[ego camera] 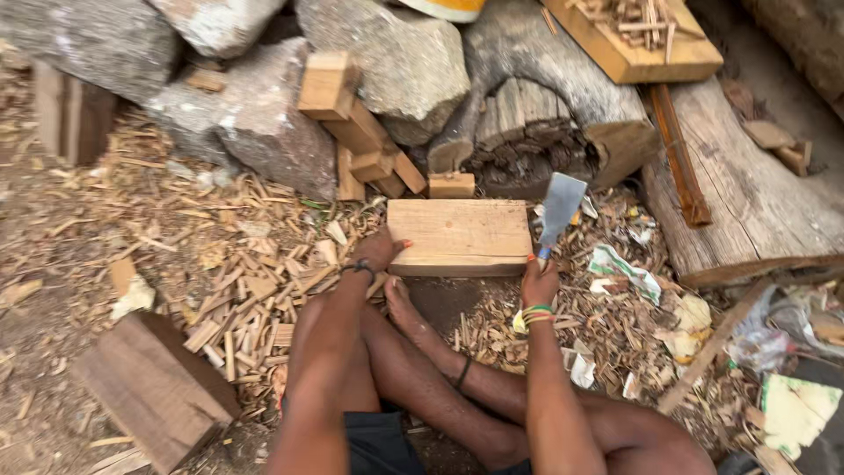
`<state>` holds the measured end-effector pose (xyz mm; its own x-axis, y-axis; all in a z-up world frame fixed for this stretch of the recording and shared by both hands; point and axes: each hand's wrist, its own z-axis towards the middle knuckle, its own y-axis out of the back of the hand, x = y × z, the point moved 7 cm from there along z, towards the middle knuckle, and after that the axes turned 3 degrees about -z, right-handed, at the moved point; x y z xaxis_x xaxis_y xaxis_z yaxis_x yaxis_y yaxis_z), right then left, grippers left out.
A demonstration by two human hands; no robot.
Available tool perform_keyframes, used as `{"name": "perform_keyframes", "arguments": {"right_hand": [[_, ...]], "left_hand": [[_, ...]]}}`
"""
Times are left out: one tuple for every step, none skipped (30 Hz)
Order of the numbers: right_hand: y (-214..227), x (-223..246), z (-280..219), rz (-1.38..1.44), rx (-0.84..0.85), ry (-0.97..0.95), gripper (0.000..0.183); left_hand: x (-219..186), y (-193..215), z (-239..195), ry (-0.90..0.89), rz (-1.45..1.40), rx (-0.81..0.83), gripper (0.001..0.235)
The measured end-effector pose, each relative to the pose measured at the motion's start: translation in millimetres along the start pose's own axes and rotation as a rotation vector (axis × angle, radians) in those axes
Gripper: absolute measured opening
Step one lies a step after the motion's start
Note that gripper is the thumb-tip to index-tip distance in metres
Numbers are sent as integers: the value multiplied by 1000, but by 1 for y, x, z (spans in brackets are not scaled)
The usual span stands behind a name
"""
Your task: The person sits on the ground and uses a hand tool to carve a rectangular wooden block. They repeatedly scrape the surface to remove thin shavings, occasionally adjusting the block's position and clearing debris from the work area.
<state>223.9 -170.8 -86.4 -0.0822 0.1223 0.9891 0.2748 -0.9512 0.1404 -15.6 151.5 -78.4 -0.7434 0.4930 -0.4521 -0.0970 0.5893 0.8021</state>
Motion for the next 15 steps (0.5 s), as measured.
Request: {"name": "perform_keyframes", "arguments": {"right_hand": [[14,0,-14,-108,-39,123,31],[25,1,-29,-217,-71,247,25],[40,-10,-49,-257,-111,200,25],[57,-17,-70,-297,-151,154,25],[68,-18,-82,-327,-198,117,25],[78,-16,-88,-278,-173,27,24],[76,-12,-85,-205,-164,-50,24],[73,-8,-85,-130,-154,-125,23],[73,-2,-88,-156,-131,-188,23],[74,3,-97,-182,-108,-251,24],[66,6,-102,-203,-74,-310,25],[63,36,-111,-496,-105,40,26],[53,65,-119,-782,-128,410,28],[61,45,-114,-657,-90,54,28],[68,22,-125,-526,-36,-312,30]], "left_hand": [[-5,-7,-1,-29,-10,-2,85],[-4,-9,0,-58,-20,-5,82],[1,-14,-6,-81,-26,3,80],[2,-21,-16,-125,-27,22,78],[1,-19,-21,-177,-22,29,75],[-2,-19,-27,-229,-19,35,73],[0,-15,-30,-227,-32,55,67],[4,-16,-39,-223,-45,75,61],[2,-14,-47,-292,-37,55,59],[-1,-11,-53,-362,-28,36,56],[0,-14,-53,-293,-28,63,58],[1,-15,-54,-225,-29,90,60],[-3,-12,-63,-266,-22,65,64],[-8,-5,-66,-307,-15,40,70],[-8,-4,-66,-284,-14,100,71]]}}
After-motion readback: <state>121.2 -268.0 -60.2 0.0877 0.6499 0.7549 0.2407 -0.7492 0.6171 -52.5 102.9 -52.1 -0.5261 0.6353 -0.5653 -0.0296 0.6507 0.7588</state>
